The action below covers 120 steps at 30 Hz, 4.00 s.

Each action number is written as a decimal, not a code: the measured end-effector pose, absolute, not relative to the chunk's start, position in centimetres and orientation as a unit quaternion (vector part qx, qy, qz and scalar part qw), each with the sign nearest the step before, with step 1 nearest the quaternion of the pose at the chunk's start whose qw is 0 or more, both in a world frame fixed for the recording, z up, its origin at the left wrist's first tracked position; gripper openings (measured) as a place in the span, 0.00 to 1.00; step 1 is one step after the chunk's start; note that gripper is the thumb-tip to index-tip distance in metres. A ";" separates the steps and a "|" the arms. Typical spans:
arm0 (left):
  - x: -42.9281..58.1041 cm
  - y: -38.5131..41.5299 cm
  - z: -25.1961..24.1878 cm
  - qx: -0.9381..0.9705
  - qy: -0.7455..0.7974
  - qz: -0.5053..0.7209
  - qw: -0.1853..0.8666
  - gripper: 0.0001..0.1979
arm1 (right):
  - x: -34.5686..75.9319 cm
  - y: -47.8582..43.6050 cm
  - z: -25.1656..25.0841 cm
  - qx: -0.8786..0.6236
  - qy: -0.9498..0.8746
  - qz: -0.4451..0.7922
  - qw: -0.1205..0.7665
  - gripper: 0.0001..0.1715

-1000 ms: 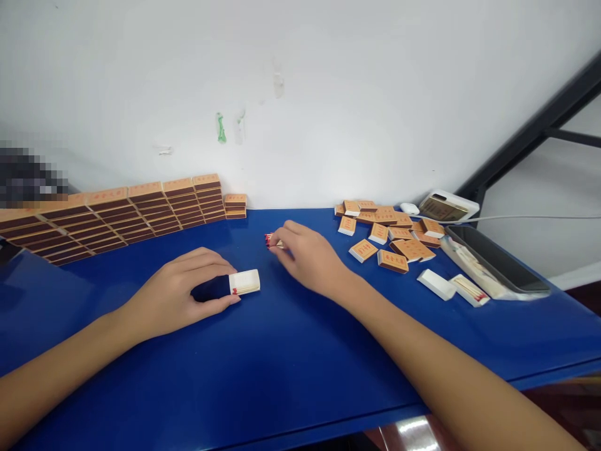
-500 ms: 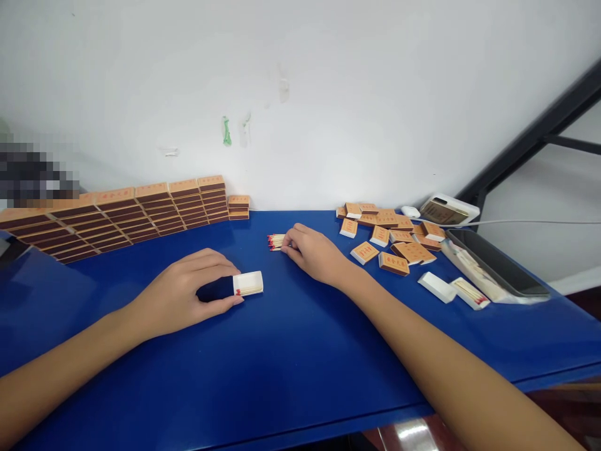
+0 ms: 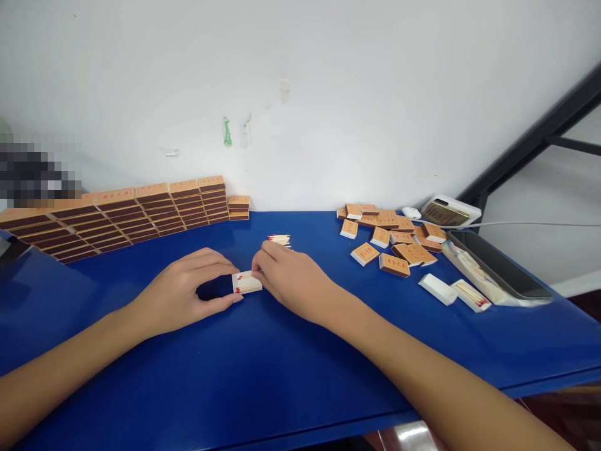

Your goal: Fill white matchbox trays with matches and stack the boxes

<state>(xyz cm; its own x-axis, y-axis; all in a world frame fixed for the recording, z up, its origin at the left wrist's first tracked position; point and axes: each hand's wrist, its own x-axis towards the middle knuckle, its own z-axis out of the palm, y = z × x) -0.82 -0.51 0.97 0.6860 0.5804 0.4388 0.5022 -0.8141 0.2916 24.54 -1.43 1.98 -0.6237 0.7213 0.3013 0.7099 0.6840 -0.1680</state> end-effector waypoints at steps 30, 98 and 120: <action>-0.8 -0.7 1.3 0.918 0.295 0.253 0.081 0.12 | 29.9 3.8 0.2 -0.451 -0.859 0.095 0.224 0.06; -0.7 -0.7 1.3 0.917 0.290 0.261 0.083 0.13 | 29.3 3.8 0.1 -0.453 -0.869 0.073 0.186 0.07; -0.6 -0.6 1.1 0.914 0.296 0.270 0.064 0.12 | 24.3 -1.5 2.0 -0.393 -0.900 0.066 0.177 0.07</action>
